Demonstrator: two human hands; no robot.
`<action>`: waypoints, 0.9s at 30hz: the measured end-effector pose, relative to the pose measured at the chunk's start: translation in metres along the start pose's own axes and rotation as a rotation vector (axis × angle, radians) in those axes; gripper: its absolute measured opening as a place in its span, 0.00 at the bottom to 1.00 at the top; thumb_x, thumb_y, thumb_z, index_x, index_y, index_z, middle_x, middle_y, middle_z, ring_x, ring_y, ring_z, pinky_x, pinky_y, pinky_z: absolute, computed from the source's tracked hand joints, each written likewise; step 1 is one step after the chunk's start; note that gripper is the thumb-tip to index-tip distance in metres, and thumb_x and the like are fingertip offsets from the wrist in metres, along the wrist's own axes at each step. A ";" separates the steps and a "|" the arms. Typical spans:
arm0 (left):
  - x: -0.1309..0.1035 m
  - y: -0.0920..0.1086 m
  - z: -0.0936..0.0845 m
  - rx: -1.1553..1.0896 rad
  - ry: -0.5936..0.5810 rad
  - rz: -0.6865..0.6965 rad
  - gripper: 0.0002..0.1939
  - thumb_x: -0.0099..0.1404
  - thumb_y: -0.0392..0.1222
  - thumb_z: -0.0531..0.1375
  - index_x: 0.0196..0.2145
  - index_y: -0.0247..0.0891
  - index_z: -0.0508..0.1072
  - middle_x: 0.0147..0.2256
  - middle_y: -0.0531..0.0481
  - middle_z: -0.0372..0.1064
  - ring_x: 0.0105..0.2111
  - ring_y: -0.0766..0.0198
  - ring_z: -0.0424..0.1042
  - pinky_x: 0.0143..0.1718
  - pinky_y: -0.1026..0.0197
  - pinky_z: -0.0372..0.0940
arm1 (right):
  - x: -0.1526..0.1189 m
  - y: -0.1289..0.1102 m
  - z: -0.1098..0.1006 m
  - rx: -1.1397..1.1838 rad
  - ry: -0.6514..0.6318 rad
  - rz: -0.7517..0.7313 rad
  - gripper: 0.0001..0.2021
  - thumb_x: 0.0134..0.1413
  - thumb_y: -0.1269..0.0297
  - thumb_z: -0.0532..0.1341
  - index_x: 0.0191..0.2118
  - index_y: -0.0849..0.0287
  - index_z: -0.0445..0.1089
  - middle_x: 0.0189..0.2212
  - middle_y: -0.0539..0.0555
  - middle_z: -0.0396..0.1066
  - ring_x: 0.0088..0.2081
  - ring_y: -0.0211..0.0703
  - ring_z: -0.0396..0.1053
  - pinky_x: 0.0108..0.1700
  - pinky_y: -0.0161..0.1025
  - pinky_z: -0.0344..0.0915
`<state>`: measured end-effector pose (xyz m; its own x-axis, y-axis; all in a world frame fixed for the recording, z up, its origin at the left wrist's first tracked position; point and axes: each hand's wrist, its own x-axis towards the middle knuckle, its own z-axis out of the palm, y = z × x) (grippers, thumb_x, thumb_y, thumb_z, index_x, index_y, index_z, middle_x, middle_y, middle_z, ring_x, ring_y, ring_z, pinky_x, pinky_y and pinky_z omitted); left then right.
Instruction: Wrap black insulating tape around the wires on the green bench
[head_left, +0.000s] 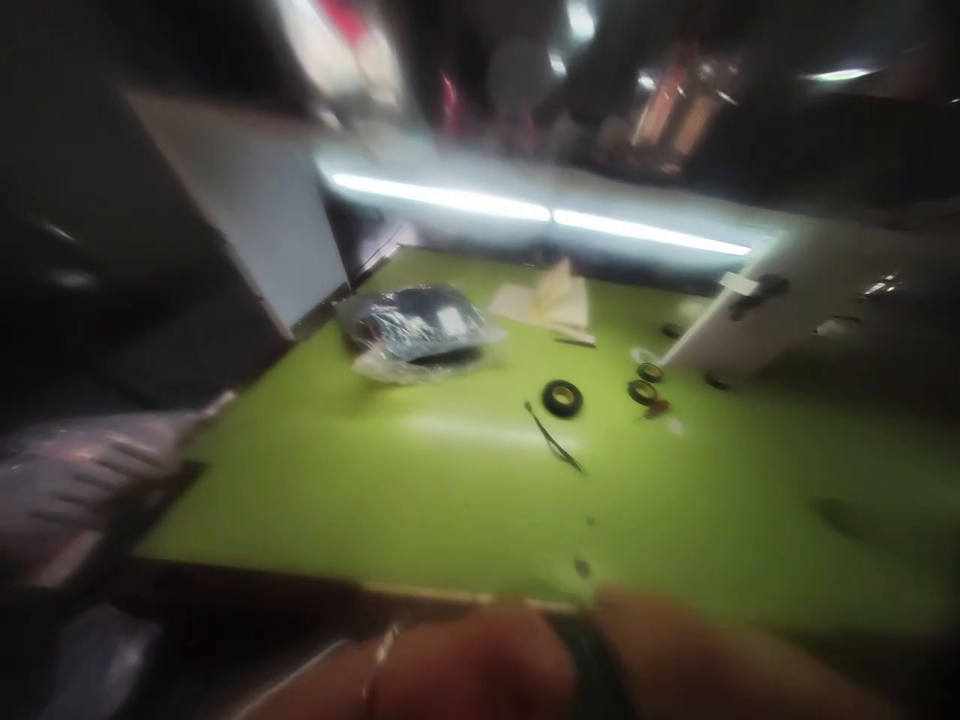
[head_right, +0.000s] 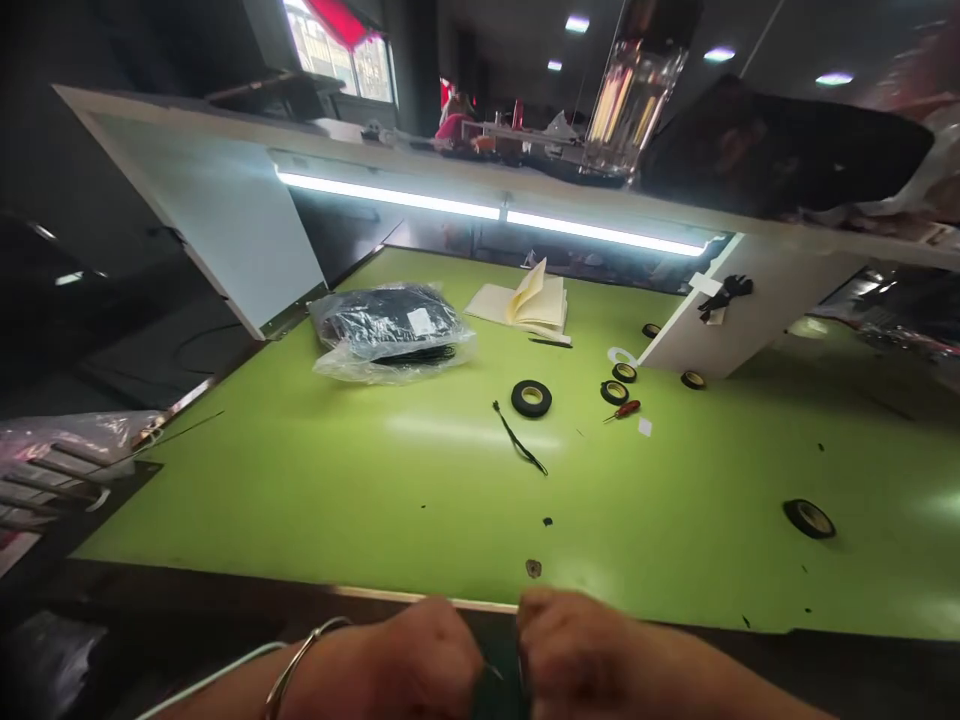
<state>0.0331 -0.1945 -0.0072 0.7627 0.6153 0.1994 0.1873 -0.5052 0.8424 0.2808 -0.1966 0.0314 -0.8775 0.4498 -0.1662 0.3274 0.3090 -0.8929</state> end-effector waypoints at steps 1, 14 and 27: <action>0.004 -0.003 -0.004 -0.007 0.034 -0.023 0.10 0.63 0.50 0.60 0.36 0.42 0.75 0.33 0.46 0.71 0.32 0.62 0.70 0.31 0.61 0.67 | -0.001 0.003 -0.007 -0.139 0.162 0.045 0.21 0.58 0.46 0.52 0.21 0.52 0.67 0.18 0.51 0.62 0.27 0.43 0.63 0.38 0.40 0.62; 0.077 -0.074 -0.090 -0.319 0.595 -0.472 0.25 0.54 0.50 0.64 0.45 0.29 0.75 0.19 0.58 0.55 0.18 0.74 0.49 0.20 0.67 0.48 | 0.009 0.108 -0.097 -1.054 0.746 0.745 0.19 0.58 0.52 0.54 0.41 0.60 0.75 0.28 0.60 0.73 0.34 0.50 0.66 0.37 0.43 0.57; 0.128 -0.046 -0.059 -0.089 0.112 -0.386 0.10 0.49 0.36 0.60 0.31 0.33 0.74 0.19 0.58 0.57 0.19 0.72 0.56 0.19 0.68 0.51 | 0.058 0.039 -0.084 -1.000 0.877 -0.124 0.14 0.60 0.62 0.57 0.50 0.57 0.70 0.45 0.59 0.71 0.48 0.49 0.64 0.51 0.47 0.60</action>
<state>0.0857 -0.0566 0.0086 0.5737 0.8141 -0.0904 0.3881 -0.1730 0.9052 0.2725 -0.0879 0.0218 -0.5299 0.6442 0.5516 0.7078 0.6942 -0.1309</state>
